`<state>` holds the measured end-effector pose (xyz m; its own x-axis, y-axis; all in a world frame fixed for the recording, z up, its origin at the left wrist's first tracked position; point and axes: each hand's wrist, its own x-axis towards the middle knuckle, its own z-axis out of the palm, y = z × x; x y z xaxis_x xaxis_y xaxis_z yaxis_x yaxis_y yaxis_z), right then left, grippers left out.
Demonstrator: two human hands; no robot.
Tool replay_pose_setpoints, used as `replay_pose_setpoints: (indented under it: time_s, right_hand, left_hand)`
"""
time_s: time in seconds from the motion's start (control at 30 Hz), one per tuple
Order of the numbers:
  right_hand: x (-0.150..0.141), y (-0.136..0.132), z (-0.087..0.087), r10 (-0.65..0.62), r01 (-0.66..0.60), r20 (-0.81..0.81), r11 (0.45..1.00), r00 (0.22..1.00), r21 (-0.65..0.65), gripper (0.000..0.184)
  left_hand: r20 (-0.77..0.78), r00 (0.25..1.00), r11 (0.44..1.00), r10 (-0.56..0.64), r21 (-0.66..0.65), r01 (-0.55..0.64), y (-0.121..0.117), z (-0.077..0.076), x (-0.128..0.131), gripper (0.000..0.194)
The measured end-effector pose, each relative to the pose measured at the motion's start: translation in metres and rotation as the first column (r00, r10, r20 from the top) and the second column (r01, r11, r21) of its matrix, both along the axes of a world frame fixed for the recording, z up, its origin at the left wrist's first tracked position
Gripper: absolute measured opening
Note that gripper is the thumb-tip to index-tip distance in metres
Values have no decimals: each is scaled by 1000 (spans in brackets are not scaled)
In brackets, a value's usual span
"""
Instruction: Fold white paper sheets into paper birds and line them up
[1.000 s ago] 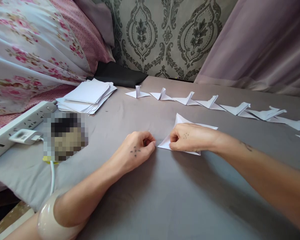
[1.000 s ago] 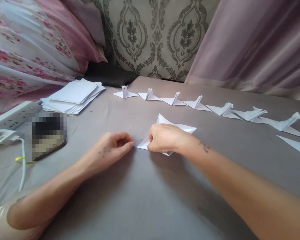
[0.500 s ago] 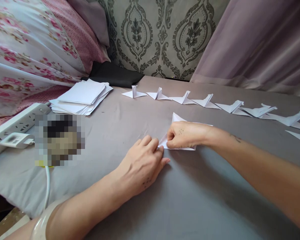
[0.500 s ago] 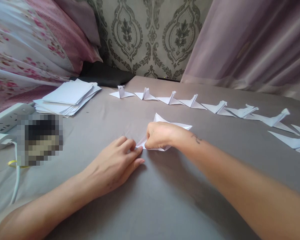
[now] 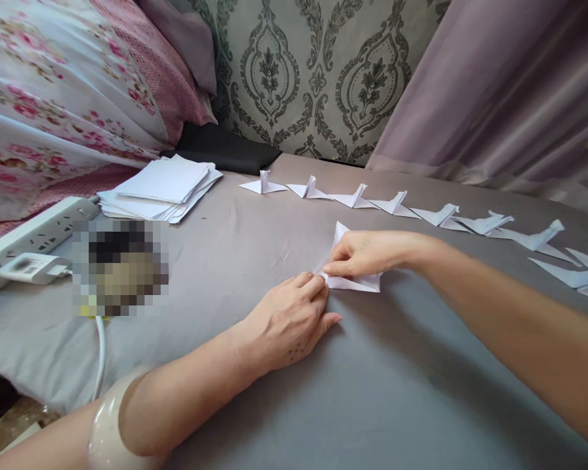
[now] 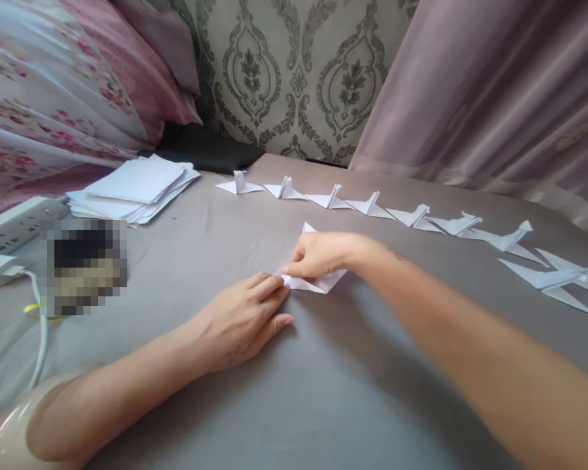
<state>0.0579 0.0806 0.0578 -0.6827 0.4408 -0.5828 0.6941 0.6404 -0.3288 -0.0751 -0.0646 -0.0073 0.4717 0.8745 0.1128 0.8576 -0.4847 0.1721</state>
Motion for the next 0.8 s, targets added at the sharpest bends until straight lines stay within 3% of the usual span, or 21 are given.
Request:
replay_pose_setpoints:
  time_s: [0.13, 0.27, 0.37, 0.47, 0.6, 0.7, 0.8]
  right_hand:
    - [34, -13, 23, -86, 108, -198, 988, 976, 106, 42]
    - [67, -34, 15, 45, 32, -287, 966, 957, 256, 39]
    - [80, -45, -4, 195, -27, -313, 883, 929, 469, 17]
    - [82, -53, -15, 335, -105, -284, 792, 898, 602, 20]
    - [80, -63, -14, 393, -138, -232, 716, 890, 685, 21]
    - [79, -61, -11, 409, -138, -247, 712, 879, 688, 20]
    - [77, -50, -10, 386, -104, -317, 760, 866, 642, 17]
  left_hand:
    - [-16, 1000, 999, 0, -32, -1, 0, 1, 0, 45]
    - [-33, 999, 1000, -7, -11, 7, 1, 0, -1, 45]
    - [-44, 999, 1000, -10, 17, 11, 1, -1, -1, 44]
    - [-47, 999, 999, -13, 37, 14, 0, -3, 0, 43]
    - [-44, 999, 999, -10, 44, 12, -1, -5, 1, 45]
    - [-45, 999, 999, -5, 33, 6, 0, -4, 1, 45]
    - [-46, 999, 999, -13, 44, 15, 2, -3, 0, 46]
